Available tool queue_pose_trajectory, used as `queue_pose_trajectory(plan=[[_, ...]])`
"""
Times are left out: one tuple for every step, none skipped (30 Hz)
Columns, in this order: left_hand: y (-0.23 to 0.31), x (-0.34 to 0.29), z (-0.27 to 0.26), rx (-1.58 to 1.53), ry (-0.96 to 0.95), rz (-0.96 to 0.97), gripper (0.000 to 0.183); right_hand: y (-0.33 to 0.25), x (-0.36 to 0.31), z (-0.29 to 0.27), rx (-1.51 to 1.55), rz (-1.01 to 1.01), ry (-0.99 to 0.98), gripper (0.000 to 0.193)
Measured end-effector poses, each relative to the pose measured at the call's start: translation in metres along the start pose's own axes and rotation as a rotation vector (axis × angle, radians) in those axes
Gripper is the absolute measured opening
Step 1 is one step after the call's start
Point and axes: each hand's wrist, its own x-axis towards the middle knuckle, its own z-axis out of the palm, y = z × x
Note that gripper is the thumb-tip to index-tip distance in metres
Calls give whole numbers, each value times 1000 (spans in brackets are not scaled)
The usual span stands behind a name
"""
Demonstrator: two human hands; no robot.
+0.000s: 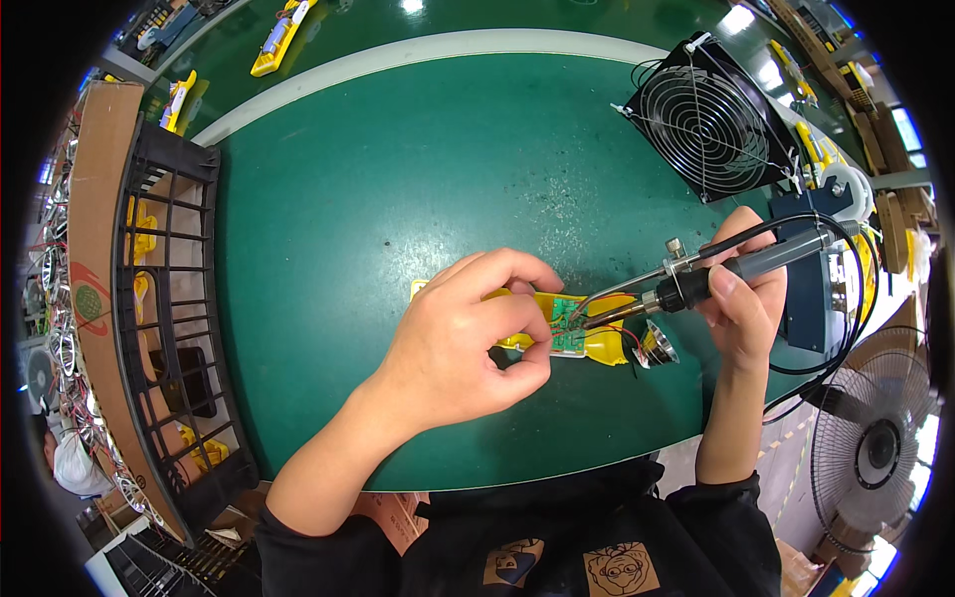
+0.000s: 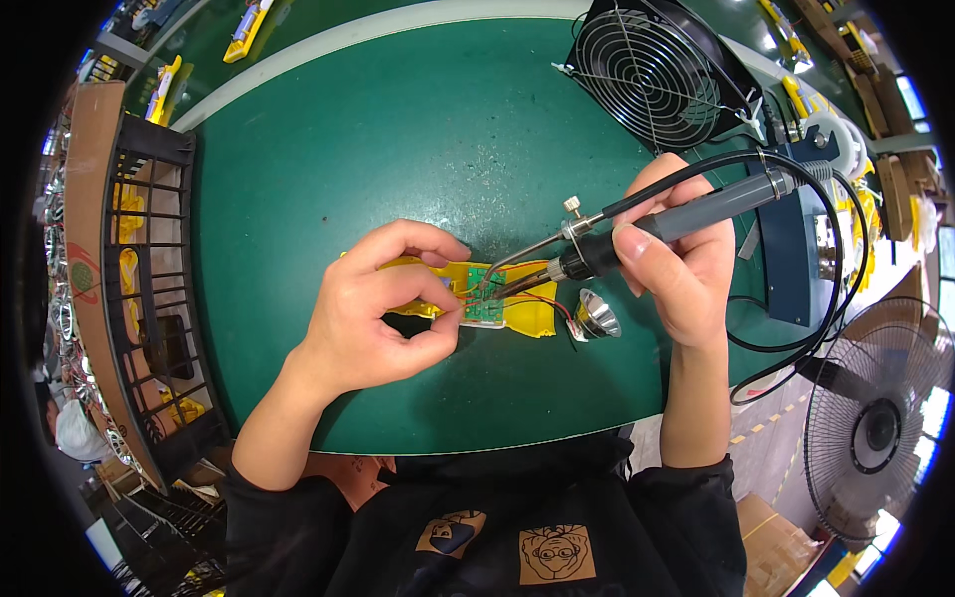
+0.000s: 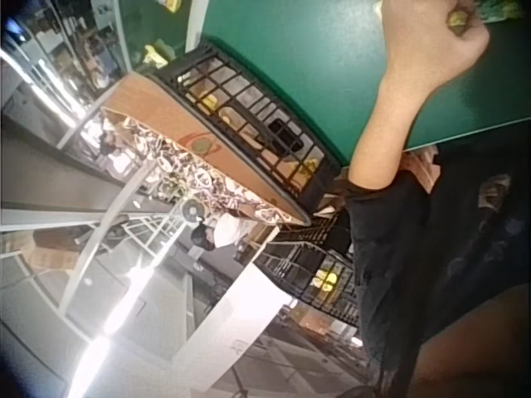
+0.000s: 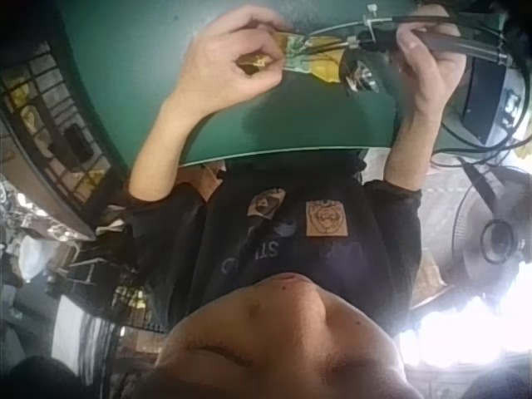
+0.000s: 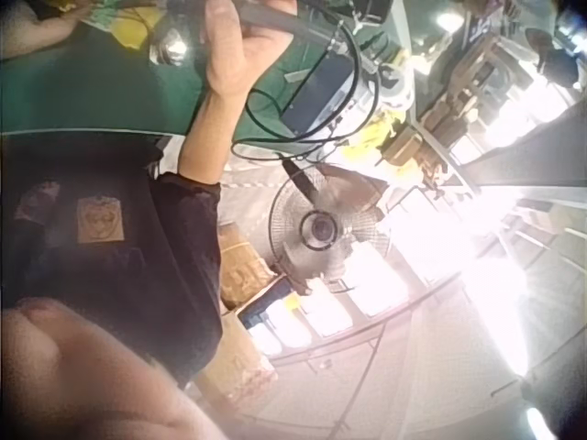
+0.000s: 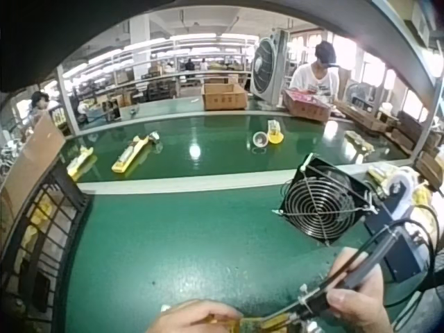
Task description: The person solders wires and circuit boards inside flashlight casings using a soldering iron, then places the assembled units onto a conveyor belt.
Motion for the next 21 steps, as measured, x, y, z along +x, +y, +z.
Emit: queue_pose_trajectory(plan=[[0,0,0,10,0,2,9,0,0,-1,-1,11,-9,17],[0,0,1,9,-1,1,9,0,0,-1,-2,23,-18,17],[0,0,1,18,2,3,9,0,0,-1,-3,24,-18,17],[0,0,1,27,5,4,9,0,0,-1,-3,18,-9,17],[0,0,2,27,5,3,9,-1,-1,0,-3,12,1,18],[1,0,2,29,6,2,9,-1,-1,0,-2,12,1,18],[1,0,1,32,6,1,9,-1,-1,0,-3,12,-4,17],[1,0,1,32,6,0,9,-1,-1,0,-5,13,-9,17],[1,0,2,32,6,-3,9,0,-1,-1,-4,14,-9,17],[1,0,2,32,7,-6,9,0,-1,-1,-6,12,-18,16],[0,0,2,32,6,-8,9,1,-1,-1,-8,9,-28,16],[1,0,2,34,7,-6,9,0,-1,-1,-8,9,-27,16],[1,0,2,37,8,-4,9,0,-1,-1,-9,-5,-20,15],[2,0,2,37,7,-3,9,-1,-1,-1,-9,-18,-12,15],[1,0,2,35,10,-6,9,0,-1,-1,-7,-17,-13,15],[0,0,2,34,13,-8,9,1,-1,-1,-1,-14,-13,15],[0,-1,2,35,12,-10,9,2,-1,-1,6,-12,-13,15],[0,0,3,38,18,-2,9,1,-1,-1,4,-11,-11,15],[0,0,3,40,23,6,9,0,-1,-1,4,-16,-10,15],[0,1,3,38,23,7,9,0,-1,-1,4,-20,-10,15],[0,0,3,38,28,3,10,0,-1,-1,6,-19,-10,15]])
